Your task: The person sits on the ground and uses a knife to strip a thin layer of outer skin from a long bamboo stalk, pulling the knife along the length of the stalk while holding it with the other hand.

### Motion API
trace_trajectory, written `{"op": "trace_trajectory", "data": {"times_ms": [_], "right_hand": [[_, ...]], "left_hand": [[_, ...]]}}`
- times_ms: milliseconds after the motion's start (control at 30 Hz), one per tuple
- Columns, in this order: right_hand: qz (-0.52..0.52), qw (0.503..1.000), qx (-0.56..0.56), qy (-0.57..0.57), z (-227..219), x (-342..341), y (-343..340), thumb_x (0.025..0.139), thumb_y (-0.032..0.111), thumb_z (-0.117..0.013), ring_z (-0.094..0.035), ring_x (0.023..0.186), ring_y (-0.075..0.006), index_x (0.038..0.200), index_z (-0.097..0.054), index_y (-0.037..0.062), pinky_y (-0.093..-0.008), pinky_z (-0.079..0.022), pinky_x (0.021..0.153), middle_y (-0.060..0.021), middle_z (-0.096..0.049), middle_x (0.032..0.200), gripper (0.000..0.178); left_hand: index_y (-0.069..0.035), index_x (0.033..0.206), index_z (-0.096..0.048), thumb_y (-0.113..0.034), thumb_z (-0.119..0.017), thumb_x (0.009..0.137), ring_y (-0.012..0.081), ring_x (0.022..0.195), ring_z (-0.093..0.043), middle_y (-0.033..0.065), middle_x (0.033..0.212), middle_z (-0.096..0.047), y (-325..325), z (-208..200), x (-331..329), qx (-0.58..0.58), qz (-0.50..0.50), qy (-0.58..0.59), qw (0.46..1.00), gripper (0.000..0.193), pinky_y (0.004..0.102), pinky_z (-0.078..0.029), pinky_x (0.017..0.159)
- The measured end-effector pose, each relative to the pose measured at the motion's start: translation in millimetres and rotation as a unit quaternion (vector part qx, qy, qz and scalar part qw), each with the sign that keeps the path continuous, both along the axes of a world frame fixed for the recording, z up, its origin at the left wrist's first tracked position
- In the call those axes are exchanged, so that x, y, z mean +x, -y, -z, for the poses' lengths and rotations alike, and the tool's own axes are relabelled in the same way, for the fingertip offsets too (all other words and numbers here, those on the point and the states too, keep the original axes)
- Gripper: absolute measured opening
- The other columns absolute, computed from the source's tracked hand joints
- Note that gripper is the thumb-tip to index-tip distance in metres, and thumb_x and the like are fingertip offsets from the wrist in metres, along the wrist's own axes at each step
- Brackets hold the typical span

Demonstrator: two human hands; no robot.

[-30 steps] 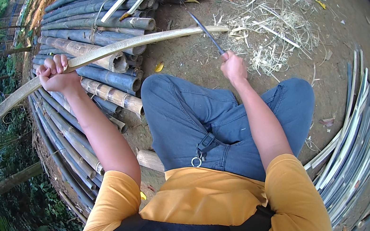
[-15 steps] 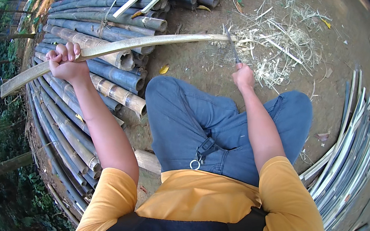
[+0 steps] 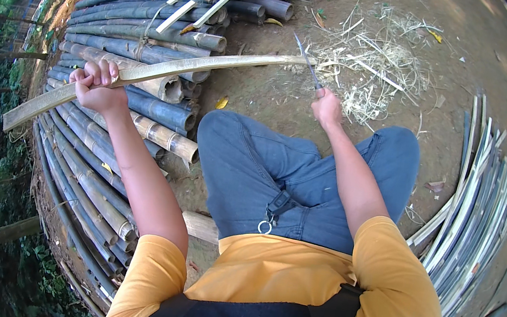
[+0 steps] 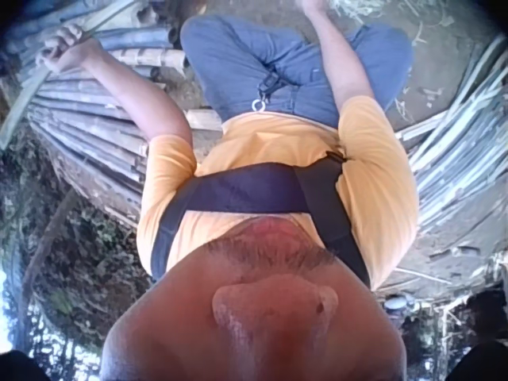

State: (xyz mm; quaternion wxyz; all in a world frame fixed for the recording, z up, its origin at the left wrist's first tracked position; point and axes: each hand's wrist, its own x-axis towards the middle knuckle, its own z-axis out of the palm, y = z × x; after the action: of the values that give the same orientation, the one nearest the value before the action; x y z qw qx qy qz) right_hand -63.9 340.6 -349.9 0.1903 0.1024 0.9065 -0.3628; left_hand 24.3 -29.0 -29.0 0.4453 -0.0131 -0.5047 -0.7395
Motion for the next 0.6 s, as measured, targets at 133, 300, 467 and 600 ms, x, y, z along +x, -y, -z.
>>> {"op": "trace_trajectory", "data": {"times_ms": [133,300,467,600], "right_hand": [[-0.087,0.995,0.007,-0.041,-8.6,8.2,11.1,0.095,0.026,-0.057,-0.068,0.098,-0.0404,0.107,-0.063,0.014,-0.0516,-0.053,0.084,-0.0183,-0.071,0.101,0.018],[-0.081,0.993,0.008,-0.084,-2.7,5.9,4.3,0.088,0.019,-0.064,-0.068,0.093,-0.0413,0.101,-0.064,0.012,-0.0505,-0.053,0.081,-0.0211,-0.071,0.097,0.015],[-0.103,0.991,0.011,-0.084,-9.6,8.0,-2.7,0.095,0.026,-0.057,-0.068,0.095,-0.0409,0.106,-0.062,0.0129,-0.0522,-0.053,0.082,-0.02,-0.071,0.099,0.018],[-0.123,0.99,0.021,-0.071,-33.5,29.4,2.4,0.097,0.029,-0.055,-0.068,0.096,-0.041,0.107,-0.061,0.0133,-0.0538,-0.053,0.082,-0.0186,-0.072,0.099,0.019]], "left_hand": [[-0.017,0.078,-0.035,-0.004,-0.041,0.071,0.014,0.047,-0.032,0.0013,0.058,-0.031,-2.0,-2.2,-1.7,0.0,0.04,-0.022,0.999,0.016,0.0313,-0.036,0.048],[-0.016,0.078,-0.032,-0.004,-0.041,0.072,0.0144,0.047,-0.032,0.0014,0.058,-0.031,-17.1,-8.8,2.6,-0.017,0.062,-0.015,0.998,0.016,0.0319,-0.036,0.049],[-0.016,0.075,-0.032,-0.005,-0.04,0.071,0.0142,0.049,-0.031,0.0013,0.059,-0.029,-32.9,-9.4,2.2,-0.006,-0.004,0.001,1.0,0.014,0.0318,-0.036,0.051],[-0.016,0.075,-0.03,-0.006,-0.039,0.072,0.014,0.048,-0.03,0.0012,0.059,-0.029,-39.1,-7.7,10.1,0.0,-0.051,0.005,0.999,0.014,0.0322,-0.035,0.049]]}}
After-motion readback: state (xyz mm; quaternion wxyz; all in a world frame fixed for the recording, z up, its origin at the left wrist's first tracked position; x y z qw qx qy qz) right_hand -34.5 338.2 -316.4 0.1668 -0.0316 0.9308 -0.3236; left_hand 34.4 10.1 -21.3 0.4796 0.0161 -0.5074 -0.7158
